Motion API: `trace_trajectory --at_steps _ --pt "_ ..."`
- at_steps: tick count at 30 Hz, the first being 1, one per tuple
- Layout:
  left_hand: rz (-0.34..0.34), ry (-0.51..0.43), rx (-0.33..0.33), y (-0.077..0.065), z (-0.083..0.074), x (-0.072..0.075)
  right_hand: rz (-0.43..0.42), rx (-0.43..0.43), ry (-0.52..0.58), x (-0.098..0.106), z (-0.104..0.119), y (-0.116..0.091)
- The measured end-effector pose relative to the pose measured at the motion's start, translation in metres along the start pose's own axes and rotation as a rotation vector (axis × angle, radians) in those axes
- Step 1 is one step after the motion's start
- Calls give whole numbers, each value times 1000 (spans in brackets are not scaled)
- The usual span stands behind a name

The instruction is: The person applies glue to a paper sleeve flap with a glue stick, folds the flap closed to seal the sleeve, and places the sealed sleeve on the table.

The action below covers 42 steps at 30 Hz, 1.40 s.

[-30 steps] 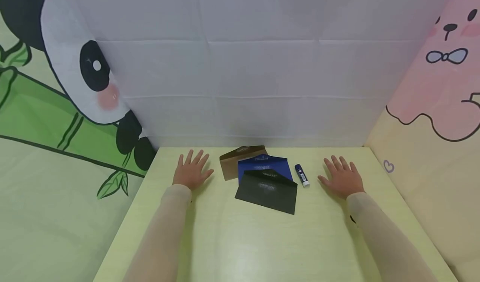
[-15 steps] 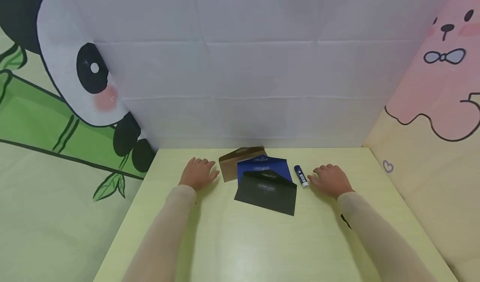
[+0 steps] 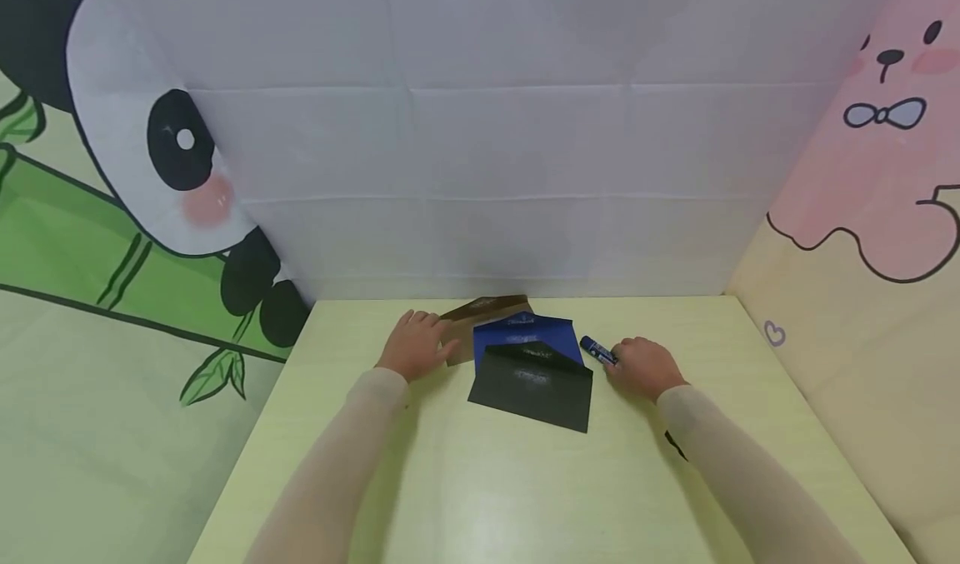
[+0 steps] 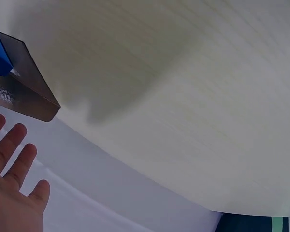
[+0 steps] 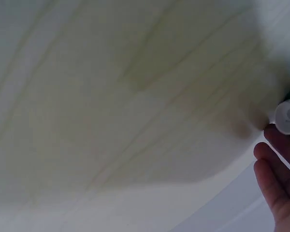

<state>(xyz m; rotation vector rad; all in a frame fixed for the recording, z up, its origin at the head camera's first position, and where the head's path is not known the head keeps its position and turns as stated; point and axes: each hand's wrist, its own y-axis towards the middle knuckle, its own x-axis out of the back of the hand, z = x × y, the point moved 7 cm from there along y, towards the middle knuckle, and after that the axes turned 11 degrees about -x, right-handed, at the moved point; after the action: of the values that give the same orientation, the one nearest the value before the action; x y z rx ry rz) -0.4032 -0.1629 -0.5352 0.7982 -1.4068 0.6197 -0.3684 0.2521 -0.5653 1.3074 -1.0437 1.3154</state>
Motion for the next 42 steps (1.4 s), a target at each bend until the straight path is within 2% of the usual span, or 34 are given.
trace_trajectory --at_steps 3,6,10,14,18,23,29,32,37,42 --pt "6 7 -17 5 -6 1 -22 -25 28 3 -2 0" --pt "8 -3 -27 10 -15 3 -106 -32 66 11 -3 0" --pt "18 -96 -52 17 -39 18 -237 38 121 30 8 -8" --pt "23 -203 -97 22 -70 36 -306 137 156 52 37 -20" --pt "33 -256 -141 21 -96 43 -349 230 152 68 73 -33" --pt "-21 -287 -220 15 -120 54 -408 350 171 85 106 -47" --pt "-159 -331 -206 7 -123 68 -426 409 174 97 121 -52" --pt "-210 -324 -237 4 -123 72 -412 411 165 98 123 -51" --pt "-250 -271 -303 3 -125 75 -410 421 160 98 126 -51" --pt "-242 -214 -338 3 -127 73 -410 434 152 98 129 -52"
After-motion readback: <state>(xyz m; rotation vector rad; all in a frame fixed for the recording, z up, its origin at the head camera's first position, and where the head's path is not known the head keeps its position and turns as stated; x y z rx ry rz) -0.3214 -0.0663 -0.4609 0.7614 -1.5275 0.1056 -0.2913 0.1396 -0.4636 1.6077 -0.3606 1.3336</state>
